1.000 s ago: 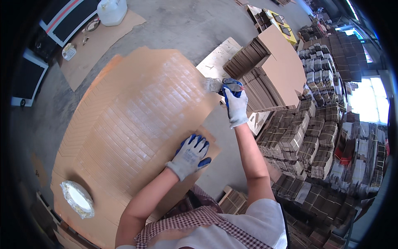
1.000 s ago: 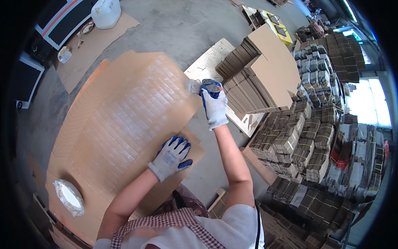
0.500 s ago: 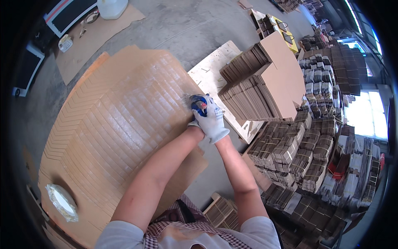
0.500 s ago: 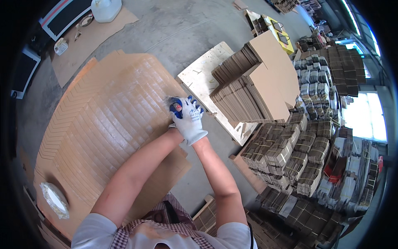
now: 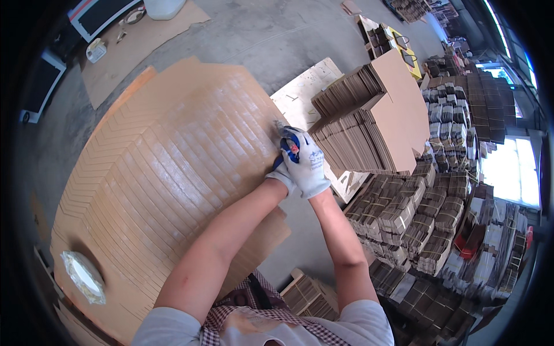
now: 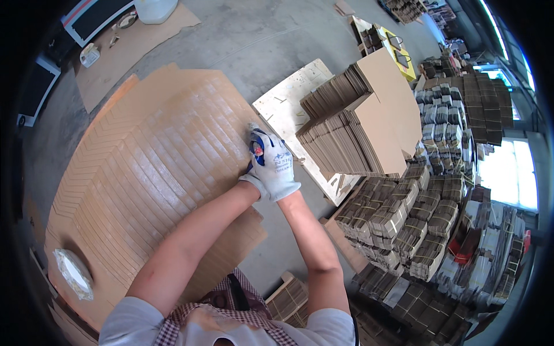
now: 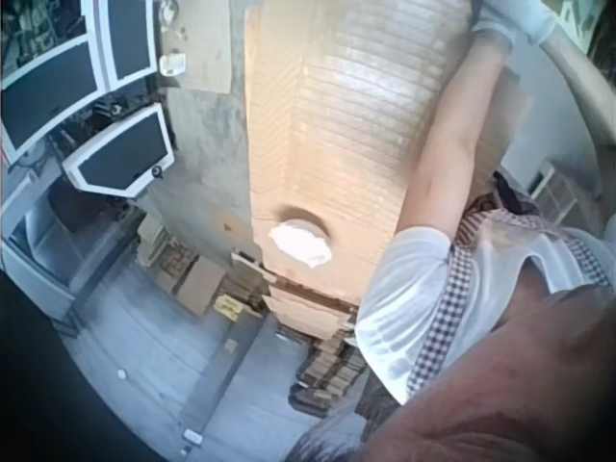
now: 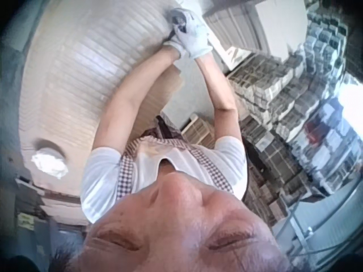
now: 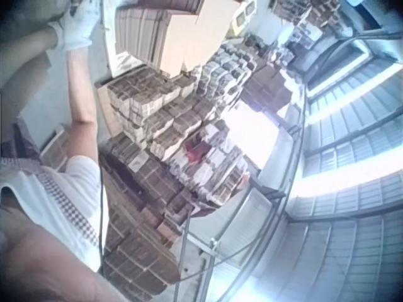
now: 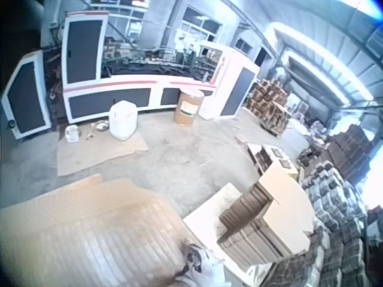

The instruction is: The person applies white adhesive to a large flat cardboard sheet using a brush, then stacks the treated sheet with other cardboard pieces. The person moves around the workspace to gather materials and place the finished sheet into a stack.

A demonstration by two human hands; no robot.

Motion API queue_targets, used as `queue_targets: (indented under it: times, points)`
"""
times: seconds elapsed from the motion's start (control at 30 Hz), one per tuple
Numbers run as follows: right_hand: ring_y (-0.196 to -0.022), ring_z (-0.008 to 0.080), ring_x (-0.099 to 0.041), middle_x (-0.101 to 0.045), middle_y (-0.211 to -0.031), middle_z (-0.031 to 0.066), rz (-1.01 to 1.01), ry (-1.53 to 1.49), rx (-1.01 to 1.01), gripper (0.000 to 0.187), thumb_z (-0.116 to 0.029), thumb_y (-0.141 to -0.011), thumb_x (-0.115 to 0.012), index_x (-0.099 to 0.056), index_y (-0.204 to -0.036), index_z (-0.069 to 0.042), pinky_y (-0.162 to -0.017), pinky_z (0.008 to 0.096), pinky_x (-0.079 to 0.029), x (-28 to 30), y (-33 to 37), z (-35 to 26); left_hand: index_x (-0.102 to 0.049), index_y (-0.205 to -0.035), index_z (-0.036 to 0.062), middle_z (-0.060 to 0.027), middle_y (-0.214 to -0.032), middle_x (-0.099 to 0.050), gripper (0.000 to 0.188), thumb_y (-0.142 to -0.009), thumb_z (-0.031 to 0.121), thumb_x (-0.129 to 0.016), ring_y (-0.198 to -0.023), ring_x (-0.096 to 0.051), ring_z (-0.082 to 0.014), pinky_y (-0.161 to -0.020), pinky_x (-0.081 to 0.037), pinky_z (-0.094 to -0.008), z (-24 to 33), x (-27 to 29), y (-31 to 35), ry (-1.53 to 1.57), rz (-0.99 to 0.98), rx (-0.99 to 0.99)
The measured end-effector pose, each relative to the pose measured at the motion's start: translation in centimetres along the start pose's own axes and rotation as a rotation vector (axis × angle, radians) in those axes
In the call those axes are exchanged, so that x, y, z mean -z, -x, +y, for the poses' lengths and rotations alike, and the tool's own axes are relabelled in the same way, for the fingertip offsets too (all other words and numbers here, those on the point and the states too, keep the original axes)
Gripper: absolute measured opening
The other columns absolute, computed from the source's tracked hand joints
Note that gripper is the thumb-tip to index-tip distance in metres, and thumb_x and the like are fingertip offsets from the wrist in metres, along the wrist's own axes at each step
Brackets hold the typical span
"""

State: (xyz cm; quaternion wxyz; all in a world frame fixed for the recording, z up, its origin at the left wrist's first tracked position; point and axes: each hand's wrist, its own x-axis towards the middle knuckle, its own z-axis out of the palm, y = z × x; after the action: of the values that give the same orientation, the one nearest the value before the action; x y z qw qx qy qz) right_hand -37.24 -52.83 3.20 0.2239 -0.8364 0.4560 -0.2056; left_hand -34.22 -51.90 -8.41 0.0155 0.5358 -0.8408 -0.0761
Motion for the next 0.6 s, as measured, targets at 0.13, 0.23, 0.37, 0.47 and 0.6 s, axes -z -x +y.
queue_targets:
  times: [0.13,0.23,0.37,0.47,0.6]
  points:
    - [-0.104,0.0369,-0.060,-0.062,-0.115,0.0166,-0.087,0.097,0.017,0.043,-0.010,-0.078,-0.068,-0.059,-0.120,-0.007,-0.092,0.0395,-0.049,0.5,1.3,-3.2,-0.049,-0.134,0.0144,-0.0095,-0.141,-0.046,0.042,-0.096,0.031,-0.044,-0.138,-0.037,-0.0275,-0.118,-0.022,-0.0493,0.5,-0.6,0.0,-0.004,0.011,-0.016]
    - [-0.104,0.0373,-0.059,-0.062,-0.113,0.0168,-0.116,0.046,-0.066,0.042,-0.010,-0.079,-0.068,-0.059,-0.120,-0.006,-0.092,0.0399,-0.048,-1.0,0.0,-1.2,-0.051,-0.133,0.0150,-0.0090,-0.139,-0.047,0.041,-0.096,0.031,-0.044,-0.138,-0.037,-0.0277,-0.118,-0.021,-0.0503,0.3,-0.6,0.0,-0.009,0.030,-0.010]
    - [-0.108,0.0348,-0.058,-0.062,-0.116,0.0141,-0.111,-0.152,-0.070,0.040,-0.017,-0.080,-0.066,-0.059,-0.119,-0.010,-0.095,0.0413,-0.045,1.0,0.3,-2.4,-0.053,-0.131,0.0159,-0.0084,-0.138,-0.049,0.040,-0.096,0.031,-0.044,-0.138,-0.037,-0.0279,-0.118,-0.021,-0.0518,0.6,-1.2,-0.3,-0.007,0.036,-0.009]
    - [-0.110,0.0347,-0.057,-0.063,-0.117,0.0103,-0.173,0.254,0.071,0.047,-0.024,-0.076,-0.071,-0.059,-0.120,-0.014,-0.097,0.0493,-0.041,-0.5,1.3,-3.5,-0.054,-0.130,0.0165,-0.0079,-0.136,-0.050,0.039,-0.095,0.030,-0.044,-0.138,-0.038,-0.0281,-0.118,-0.021,-0.0528,0.5,-1.6,-0.4,-0.019,0.036,-0.015]
    - [-0.112,0.0345,-0.056,-0.063,-0.116,0.0098,-0.179,0.001,-0.090,0.045,-0.025,-0.077,-0.071,-0.060,-0.119,-0.016,-0.099,0.0509,-0.036,-0.9,0.2,-0.9,-0.056,-0.128,0.0173,-0.0073,-0.134,-0.052,0.038,-0.095,0.030,-0.044,-0.138,-0.038,-0.0284,-0.118,-0.020,-0.0542,1.3,-1.9,-0.4,-0.004,0.059,-0.030]
